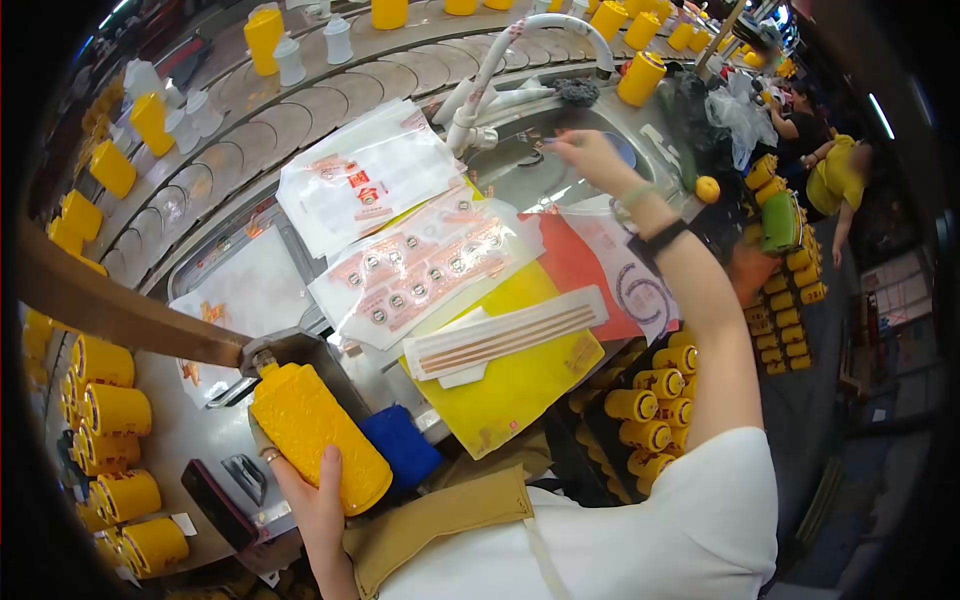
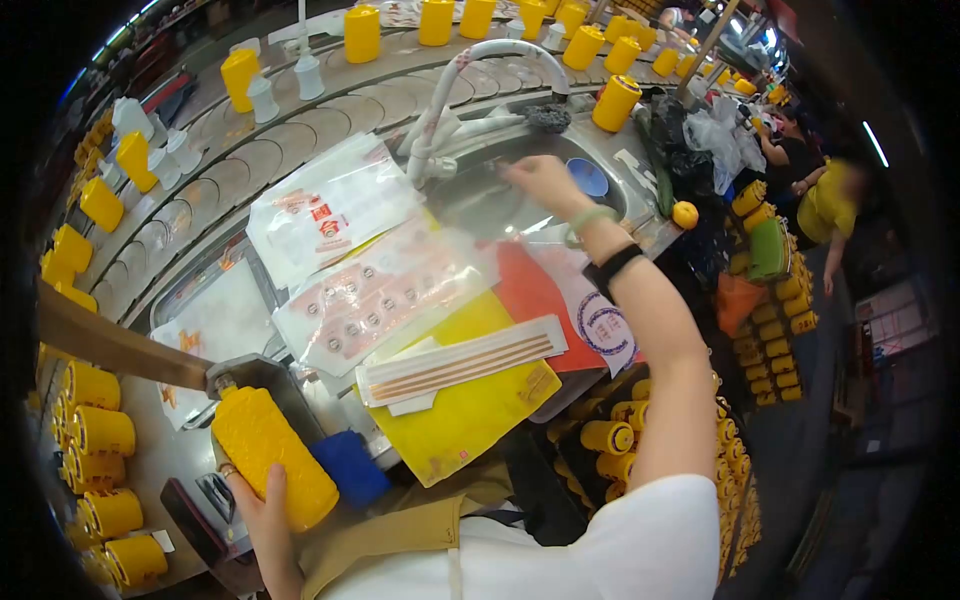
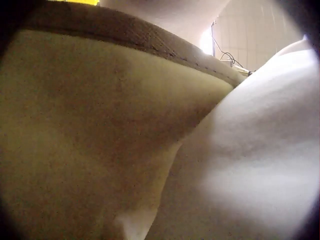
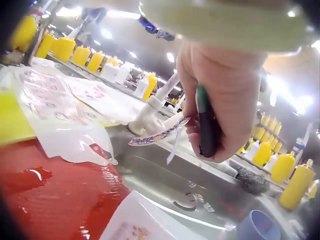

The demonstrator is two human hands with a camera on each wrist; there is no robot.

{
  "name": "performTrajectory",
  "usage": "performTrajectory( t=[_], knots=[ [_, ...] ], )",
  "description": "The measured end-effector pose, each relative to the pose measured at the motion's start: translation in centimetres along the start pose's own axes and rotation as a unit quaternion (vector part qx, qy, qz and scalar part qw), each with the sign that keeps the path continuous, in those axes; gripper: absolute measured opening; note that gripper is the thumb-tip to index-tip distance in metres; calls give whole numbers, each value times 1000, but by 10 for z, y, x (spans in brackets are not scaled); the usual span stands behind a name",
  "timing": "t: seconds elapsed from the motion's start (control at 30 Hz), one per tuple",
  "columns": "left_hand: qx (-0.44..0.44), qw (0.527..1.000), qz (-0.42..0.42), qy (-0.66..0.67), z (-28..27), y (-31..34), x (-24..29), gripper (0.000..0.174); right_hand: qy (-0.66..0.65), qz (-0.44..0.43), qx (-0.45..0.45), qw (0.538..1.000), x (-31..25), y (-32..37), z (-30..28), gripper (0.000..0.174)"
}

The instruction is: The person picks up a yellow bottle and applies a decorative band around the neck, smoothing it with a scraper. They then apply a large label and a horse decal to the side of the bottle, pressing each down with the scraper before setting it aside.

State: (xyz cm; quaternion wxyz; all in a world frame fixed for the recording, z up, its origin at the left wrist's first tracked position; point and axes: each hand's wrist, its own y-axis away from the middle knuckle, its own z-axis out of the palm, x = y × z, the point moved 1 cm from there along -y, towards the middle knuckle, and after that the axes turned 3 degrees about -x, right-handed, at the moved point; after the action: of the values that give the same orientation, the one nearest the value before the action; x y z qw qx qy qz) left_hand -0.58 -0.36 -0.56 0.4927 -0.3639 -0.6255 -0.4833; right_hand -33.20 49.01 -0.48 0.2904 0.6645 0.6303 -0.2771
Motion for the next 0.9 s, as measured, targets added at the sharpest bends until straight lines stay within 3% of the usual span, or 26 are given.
performTrajectory(
  t=[0.07, 0.13, 0.2, 0.23, 0.3, 0.33, 0.4, 0.47, 0.53, 0.7, 0.9],
  knots=[
    [13, 999, -29, -6, 4, 2, 9, 78, 150, -43, -14, 988, 18, -42, 31, 32],
    [9, 1000, -10, -17, 2, 2, 3, 75, 412, -127, -34, 902, 42, -65, 71, 30],
    [13, 1000, -14, -24, -1, 1, 0, 75, 404, 18, -61, 913, 54, -77, 104, 30],
    [13, 999, -14, -30, 0, 1, 1, 73, 401, 21, -60, 914, 53, -72, 103, 30],
    [6, 999, -3, -37, -6, -3, -5, 73, 471, 35, -158, 867, 36, -60, 110, 32],
    [1, 999, 6, -39, -9, -1, -9, 72, 470, 31, -163, 867, 25, -62, 105, 32],
    [1, 999, -15, -37, -5, 1, -4, 72, 411, -3, -183, 893, 12, -64, 72, 29],
    [2, 1000, -4, -22, -3, 1, -3, 73, 163, 102, -151, 970, -23, -43, 30, 25],
    [-6, 1000, 3, -22, -2, 0, -2, 72, 6, 97, -155, 983, -53, -21, 0, 21],
    [-15, 999, 11, -45, -5, -2, -6, 72, -96, 10, -123, 988, -120, 47, -18, 22],
    [-7, 999, 16, -42, -10, -4, -12, 71, -158, -73, -120, 977, -167, 123, 46, 24]
  ],
)
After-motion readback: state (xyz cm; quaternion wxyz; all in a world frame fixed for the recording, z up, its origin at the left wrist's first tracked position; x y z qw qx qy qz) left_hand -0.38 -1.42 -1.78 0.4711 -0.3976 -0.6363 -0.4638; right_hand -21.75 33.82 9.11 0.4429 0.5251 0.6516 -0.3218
